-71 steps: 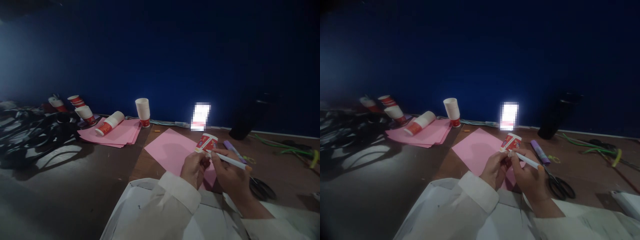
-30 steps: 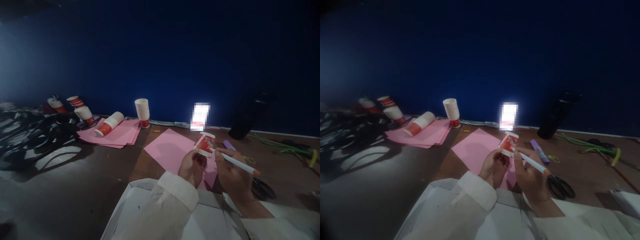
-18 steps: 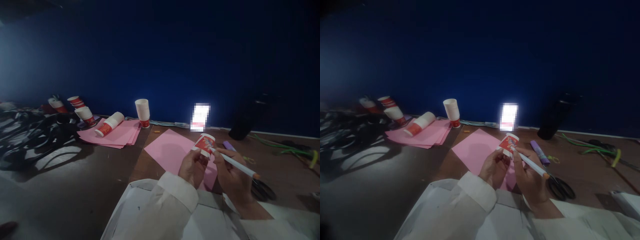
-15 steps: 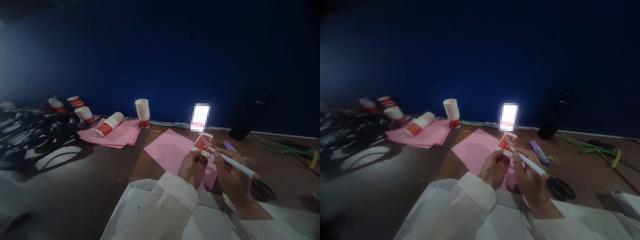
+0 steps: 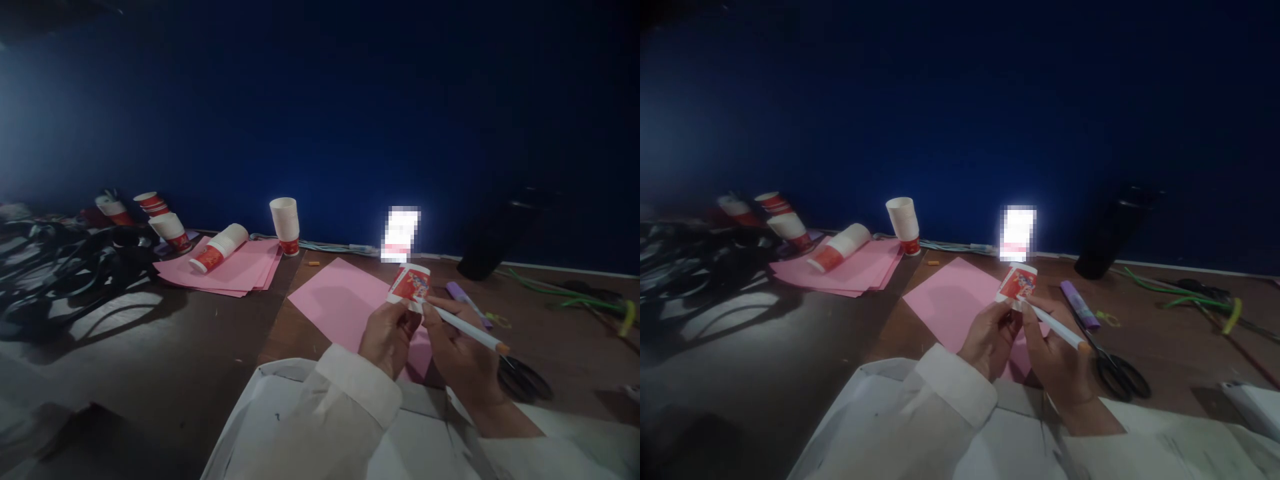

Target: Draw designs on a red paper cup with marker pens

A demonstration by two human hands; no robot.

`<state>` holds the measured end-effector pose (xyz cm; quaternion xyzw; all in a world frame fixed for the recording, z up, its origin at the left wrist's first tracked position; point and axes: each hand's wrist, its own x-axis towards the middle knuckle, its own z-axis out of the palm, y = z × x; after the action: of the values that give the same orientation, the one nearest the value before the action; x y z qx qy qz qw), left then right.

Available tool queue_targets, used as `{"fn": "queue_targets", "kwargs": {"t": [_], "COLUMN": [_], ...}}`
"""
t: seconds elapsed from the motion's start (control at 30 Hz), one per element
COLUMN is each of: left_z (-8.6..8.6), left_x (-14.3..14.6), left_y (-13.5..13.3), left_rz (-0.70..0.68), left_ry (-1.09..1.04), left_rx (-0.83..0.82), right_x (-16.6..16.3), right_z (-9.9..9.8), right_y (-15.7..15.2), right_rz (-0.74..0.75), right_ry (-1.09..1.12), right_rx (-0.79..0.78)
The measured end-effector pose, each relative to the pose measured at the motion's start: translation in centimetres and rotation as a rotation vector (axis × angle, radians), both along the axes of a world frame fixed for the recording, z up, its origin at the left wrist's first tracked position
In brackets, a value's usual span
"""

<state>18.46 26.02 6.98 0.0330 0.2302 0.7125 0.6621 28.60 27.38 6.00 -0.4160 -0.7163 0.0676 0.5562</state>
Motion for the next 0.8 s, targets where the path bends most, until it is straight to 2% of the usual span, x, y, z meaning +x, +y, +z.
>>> {"fn": "queue_targets", "kwargs": {"t": [0.3,0.53,0.7,0.8], "left_z": [-0.53,-0.27,-0.26,-0.38], "left_x": [0.02,0.00,-0.01,-0.04], "left_y": [0.22,0.07,0.19,0.24], "left_rz": [-0.008,0.015,0.021,0.018], "left_ry": [0.041,0.041,0.051,0.063], "left_rx": [0.031,-0.021,-0.037,-0.023], "right_x": [-0.25,-0.18,-0.15,-0.05], "right_z": [0.22,0.39,0.21,0.13], "right_y": [-0.13,-0.14,-0.12,0.01], "right_rz": [-0.003,-0.045,0.012,0.056], "right_ry": [-0.032,-0.041,-0.025,-0.033], "right_rx": [0.029,0.014,-0.022,0.018]}}
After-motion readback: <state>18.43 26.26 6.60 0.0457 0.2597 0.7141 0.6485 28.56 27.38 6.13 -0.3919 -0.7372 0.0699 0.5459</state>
